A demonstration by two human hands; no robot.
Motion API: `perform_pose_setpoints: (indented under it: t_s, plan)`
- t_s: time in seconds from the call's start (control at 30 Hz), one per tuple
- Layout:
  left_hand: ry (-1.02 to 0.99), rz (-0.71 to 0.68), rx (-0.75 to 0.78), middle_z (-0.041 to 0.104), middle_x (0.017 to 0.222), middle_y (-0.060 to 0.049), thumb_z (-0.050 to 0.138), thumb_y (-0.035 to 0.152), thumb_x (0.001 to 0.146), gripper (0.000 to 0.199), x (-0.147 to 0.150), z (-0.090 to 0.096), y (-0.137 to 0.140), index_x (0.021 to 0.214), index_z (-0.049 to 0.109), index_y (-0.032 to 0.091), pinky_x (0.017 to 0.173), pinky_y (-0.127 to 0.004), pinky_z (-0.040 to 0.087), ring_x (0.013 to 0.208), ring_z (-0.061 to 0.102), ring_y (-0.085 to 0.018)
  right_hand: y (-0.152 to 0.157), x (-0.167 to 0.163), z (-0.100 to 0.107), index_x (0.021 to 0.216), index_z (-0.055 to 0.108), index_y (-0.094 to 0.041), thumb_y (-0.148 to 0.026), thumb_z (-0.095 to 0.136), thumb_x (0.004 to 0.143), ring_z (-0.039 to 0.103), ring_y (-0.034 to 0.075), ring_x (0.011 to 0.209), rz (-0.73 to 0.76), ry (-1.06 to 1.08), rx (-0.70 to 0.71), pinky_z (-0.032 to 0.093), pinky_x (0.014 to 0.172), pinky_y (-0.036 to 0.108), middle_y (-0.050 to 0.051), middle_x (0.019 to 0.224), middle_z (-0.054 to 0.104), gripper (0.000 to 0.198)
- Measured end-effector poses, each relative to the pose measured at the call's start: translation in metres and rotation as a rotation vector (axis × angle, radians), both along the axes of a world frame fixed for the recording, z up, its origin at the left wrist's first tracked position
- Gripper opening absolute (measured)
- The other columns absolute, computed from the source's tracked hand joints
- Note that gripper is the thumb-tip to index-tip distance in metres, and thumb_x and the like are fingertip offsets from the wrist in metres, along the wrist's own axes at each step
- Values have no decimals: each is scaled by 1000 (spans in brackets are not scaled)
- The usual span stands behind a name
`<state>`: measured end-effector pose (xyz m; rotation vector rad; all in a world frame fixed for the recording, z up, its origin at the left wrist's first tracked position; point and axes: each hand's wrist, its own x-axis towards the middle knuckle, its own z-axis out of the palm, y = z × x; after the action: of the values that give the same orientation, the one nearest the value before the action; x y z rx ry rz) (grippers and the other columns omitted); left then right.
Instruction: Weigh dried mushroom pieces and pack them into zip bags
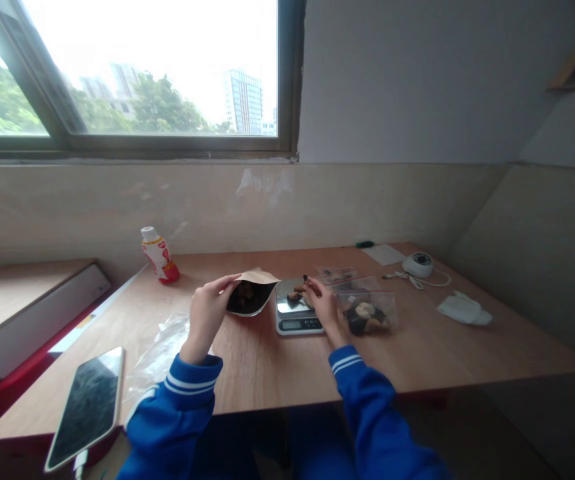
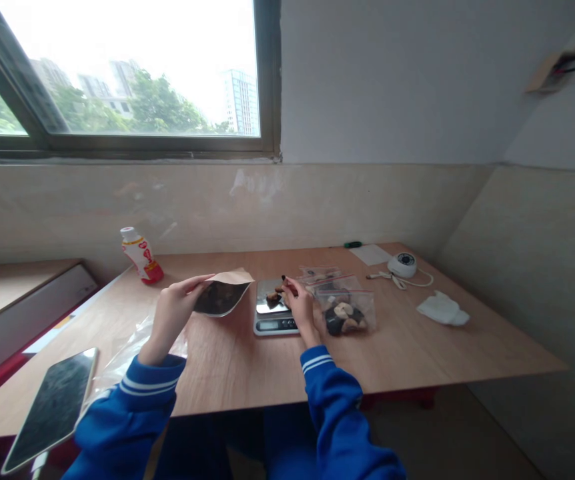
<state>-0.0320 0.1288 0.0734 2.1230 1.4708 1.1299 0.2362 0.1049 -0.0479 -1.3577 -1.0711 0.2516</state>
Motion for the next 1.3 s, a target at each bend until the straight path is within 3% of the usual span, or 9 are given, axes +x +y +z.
perform_pose_setpoints:
  t_s: [0.27,0.43,0.57,0.77,0.9,1.13,1.2,1.3]
  plan:
    - [-17,-5,12,76,94,-3,54,37,85,29,-2,-5,-1,102,74,27,70,-27,50,83,70,-21,20,0,8,109,65,-10,-46,59,81,69,24,93,20,57,18,54,84,38,17,102,73,46]
    - [-15,-5,15,77,92,-2,53,37,85,28,-3,-4,-2,103,74,29,68,-26,48,83,70,-21,43,-22,24,104,68,-11,-37,64,79,70,23,92,183,-6,-23,56,81,35,16,102,73,36]
    - [-5,2,12,77,90,-1,54,38,85,28,-6,-4,-3,102,74,29,65,-26,47,79,70,-20,43,-29,29,99,71,-14,-30,67,78,72,21,84,245,-84,-81,56,78,33,12,96,75,27]
    - [-18,-5,22,76,97,1,54,36,85,27,-7,-7,-5,103,74,30,70,-25,49,81,69,-19,30,2,31,108,69,-16,-21,60,81,67,23,100,98,-192,-143,49,91,39,12,107,72,28]
    - [-18,-1,12,76,98,1,54,35,85,27,-6,-7,-7,103,74,30,72,-25,50,82,69,-19,24,19,34,98,73,-17,-11,59,76,64,26,105,17,-254,-189,42,100,44,12,104,73,27]
    - [-26,-5,16,76,97,0,54,34,85,27,-4,-7,-8,103,74,30,74,-26,51,82,70,-20,2,6,53,96,74,-18,-8,49,76,63,24,103,21,-287,-147,44,98,43,10,103,73,33]
    - [-21,-3,1,76,96,-1,55,34,84,28,-3,-9,-8,104,74,29,73,-27,51,83,70,-21,-16,-13,68,95,73,-18,-9,44,79,65,21,97,95,-247,-91,50,91,37,7,100,73,34]
    - [-12,4,-32,77,92,-3,56,33,83,28,1,-12,-10,104,73,28,69,-27,51,82,71,-22,-45,-52,89,87,73,-18,-8,39,81,68,16,81,514,-153,-34,55,78,30,3,85,74,36]
